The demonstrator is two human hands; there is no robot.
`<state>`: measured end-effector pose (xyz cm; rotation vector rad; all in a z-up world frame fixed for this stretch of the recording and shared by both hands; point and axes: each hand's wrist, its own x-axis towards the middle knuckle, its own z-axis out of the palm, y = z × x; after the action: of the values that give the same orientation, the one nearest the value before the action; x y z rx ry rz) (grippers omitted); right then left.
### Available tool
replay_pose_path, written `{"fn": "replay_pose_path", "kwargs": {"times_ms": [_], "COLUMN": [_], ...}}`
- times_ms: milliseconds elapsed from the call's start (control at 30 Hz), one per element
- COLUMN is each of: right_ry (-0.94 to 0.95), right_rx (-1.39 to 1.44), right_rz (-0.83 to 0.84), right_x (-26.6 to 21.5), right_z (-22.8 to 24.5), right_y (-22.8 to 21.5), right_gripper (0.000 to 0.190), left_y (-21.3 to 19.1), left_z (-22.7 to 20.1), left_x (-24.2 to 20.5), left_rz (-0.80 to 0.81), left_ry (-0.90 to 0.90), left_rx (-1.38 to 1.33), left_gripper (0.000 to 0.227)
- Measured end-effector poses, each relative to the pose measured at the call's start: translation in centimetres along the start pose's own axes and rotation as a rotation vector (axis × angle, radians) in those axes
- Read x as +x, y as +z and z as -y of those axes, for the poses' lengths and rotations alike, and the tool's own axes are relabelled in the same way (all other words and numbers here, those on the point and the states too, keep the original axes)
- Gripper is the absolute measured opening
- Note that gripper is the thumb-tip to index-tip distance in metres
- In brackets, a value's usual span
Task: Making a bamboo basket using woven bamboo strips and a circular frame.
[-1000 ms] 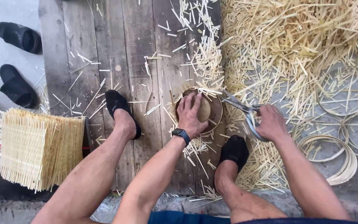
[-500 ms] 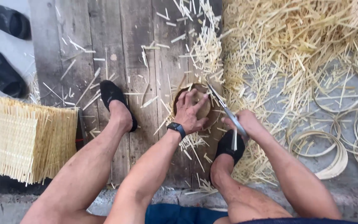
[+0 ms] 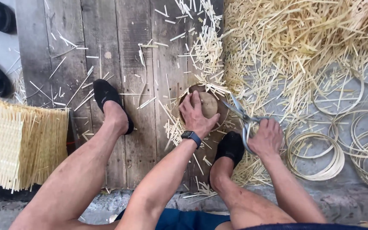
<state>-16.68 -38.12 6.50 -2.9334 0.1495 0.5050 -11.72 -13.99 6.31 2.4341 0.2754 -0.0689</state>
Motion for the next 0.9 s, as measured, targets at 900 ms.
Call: {"fn": "replay_pose_path", "kwargs": {"times_ms": [900], "right_ry": [-0.243], "right_rx": [-0.098], "right_rz": [-0.076], "right_x": [7.6], "right_z": [-0.5], "right_y": [0.6], "right_gripper": [0.030], "left_y": [-2.1], "left_z": [1.7], "left_x": [2.3], "left_rz": [0.291], "left_ry": [0.280], "left_rx": [0.009], "left_gripper": [0.117]}}
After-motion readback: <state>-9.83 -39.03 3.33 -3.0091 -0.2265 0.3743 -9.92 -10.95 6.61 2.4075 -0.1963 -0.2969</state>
